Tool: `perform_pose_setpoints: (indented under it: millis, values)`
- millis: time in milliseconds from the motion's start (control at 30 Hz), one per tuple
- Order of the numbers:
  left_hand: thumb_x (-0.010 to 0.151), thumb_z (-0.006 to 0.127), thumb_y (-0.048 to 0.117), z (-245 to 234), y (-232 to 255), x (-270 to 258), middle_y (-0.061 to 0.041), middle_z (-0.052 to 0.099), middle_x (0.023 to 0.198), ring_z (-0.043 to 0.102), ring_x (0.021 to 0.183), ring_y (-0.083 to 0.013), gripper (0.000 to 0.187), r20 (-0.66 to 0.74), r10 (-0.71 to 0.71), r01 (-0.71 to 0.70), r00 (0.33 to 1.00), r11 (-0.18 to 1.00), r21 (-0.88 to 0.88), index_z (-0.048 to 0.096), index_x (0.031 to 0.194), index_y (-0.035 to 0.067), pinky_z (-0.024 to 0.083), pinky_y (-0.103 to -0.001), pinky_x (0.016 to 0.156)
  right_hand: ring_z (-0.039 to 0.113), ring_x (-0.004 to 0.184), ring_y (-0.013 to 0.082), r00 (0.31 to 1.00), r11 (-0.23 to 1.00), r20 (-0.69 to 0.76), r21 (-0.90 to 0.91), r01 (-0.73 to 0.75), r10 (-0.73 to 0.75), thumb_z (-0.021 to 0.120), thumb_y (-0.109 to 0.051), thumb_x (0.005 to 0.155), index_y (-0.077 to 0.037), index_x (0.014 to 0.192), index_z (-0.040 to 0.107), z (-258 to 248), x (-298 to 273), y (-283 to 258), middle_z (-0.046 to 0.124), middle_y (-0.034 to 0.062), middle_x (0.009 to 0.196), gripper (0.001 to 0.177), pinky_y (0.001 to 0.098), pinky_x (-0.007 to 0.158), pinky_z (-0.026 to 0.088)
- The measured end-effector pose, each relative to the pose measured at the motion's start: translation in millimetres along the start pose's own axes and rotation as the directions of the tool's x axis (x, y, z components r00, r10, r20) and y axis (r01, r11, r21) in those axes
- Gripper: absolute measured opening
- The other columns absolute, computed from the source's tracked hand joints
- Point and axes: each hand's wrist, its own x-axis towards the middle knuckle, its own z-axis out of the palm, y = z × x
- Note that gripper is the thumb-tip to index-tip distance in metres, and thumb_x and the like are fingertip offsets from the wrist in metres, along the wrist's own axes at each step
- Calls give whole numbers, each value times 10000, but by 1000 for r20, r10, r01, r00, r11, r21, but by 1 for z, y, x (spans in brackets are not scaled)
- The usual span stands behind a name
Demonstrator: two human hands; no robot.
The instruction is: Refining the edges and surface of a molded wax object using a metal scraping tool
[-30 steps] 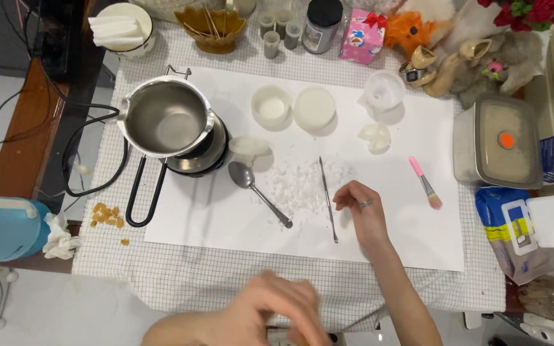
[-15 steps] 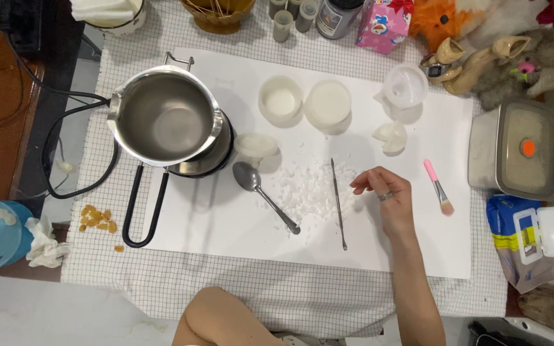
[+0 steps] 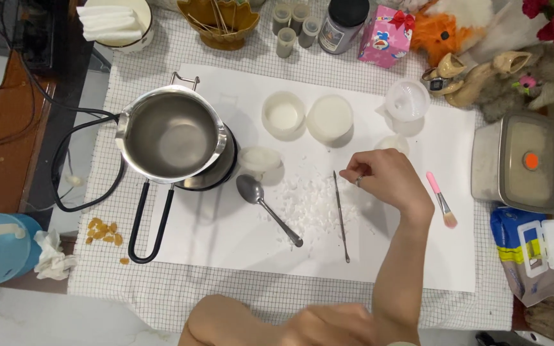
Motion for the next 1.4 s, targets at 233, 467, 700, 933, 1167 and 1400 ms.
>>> perform_pose_setpoints:
  millis: [233, 467, 700, 933, 1167, 1400]
  values:
    - [906, 547, 277, -110, 299, 515, -3, 712, 923, 696, 758, -148, 222, 264, -23, -166, 964, 725, 669, 641, 988, 94, 406, -317, 762, 595, 740, 195, 981, 961, 69, -227, -161, 181, 656, -385, 801, -163, 724, 682, 28, 34, 26, 680, -20, 718, 237, 335, 606, 390]
    - [768, 729, 266, -152, 188, 520, -267, 548, 1228, 490, 1192, -422, 637, -104, -701, 134, 706, -12, 991, 497, 1309, 20, 432, -515, 902, 649, 724, 298, 993, 980, 70, -180, -85, 99, 702, -248, 712, -136, 697, 718, 42, 49, 44, 664, 37, 632, 114, 383, 736, 469]
    - [648, 795, 116, -192, 140, 499, -156, 653, 851, 647, 819, -342, 306, -195, -744, 175, 639, -106, 979, 646, 893, 9, 498, -442, 683, 569, 543, 200, 983, 983, 134, 149, 106, -127, 698, -153, 730, -94, 667, 669, 2, 15, 33, 616, 40, 537, 91, 311, 612, 463]
    - [736, 718, 116, -194, 148, 501, -49, 663, 723, 644, 707, -256, 60, -137, -673, 88, 727, -107, 990, 714, 795, 107, 474, -392, 705, 564, 524, 115, 862, 803, 168, 481, 352, -478, 722, -162, 778, -90, 657, 657, -20, -8, 40, 674, 20, 544, 155, 282, 580, 521]
    - [840, 638, 92, -148, 230, 535, -72, 676, 987, 619, 1012, -276, 104, 104, -363, 17, 926, 313, 949, 675, 937, 96, 487, -370, 742, 645, 480, 226, 725, 360, -365, 684, 634, -583, 586, -212, 851, -13, 707, 545, -10, -9, 81, 623, 137, 527, 249, 269, 533, 510]
    - [976, 434, 119, -134, 234, 538, -258, 337, 1437, 345, 1348, -438, 181, 120, 46, -73, 992, 969, 235, 566, 1044, 16, 325, -542, 1085, 352, 381, 51, 767, 398, -622, 671, 625, -156, 479, -272, 978, -40, 859, 476, 0, -9, 62, 427, 40, 490, 261, 139, 359, 277]
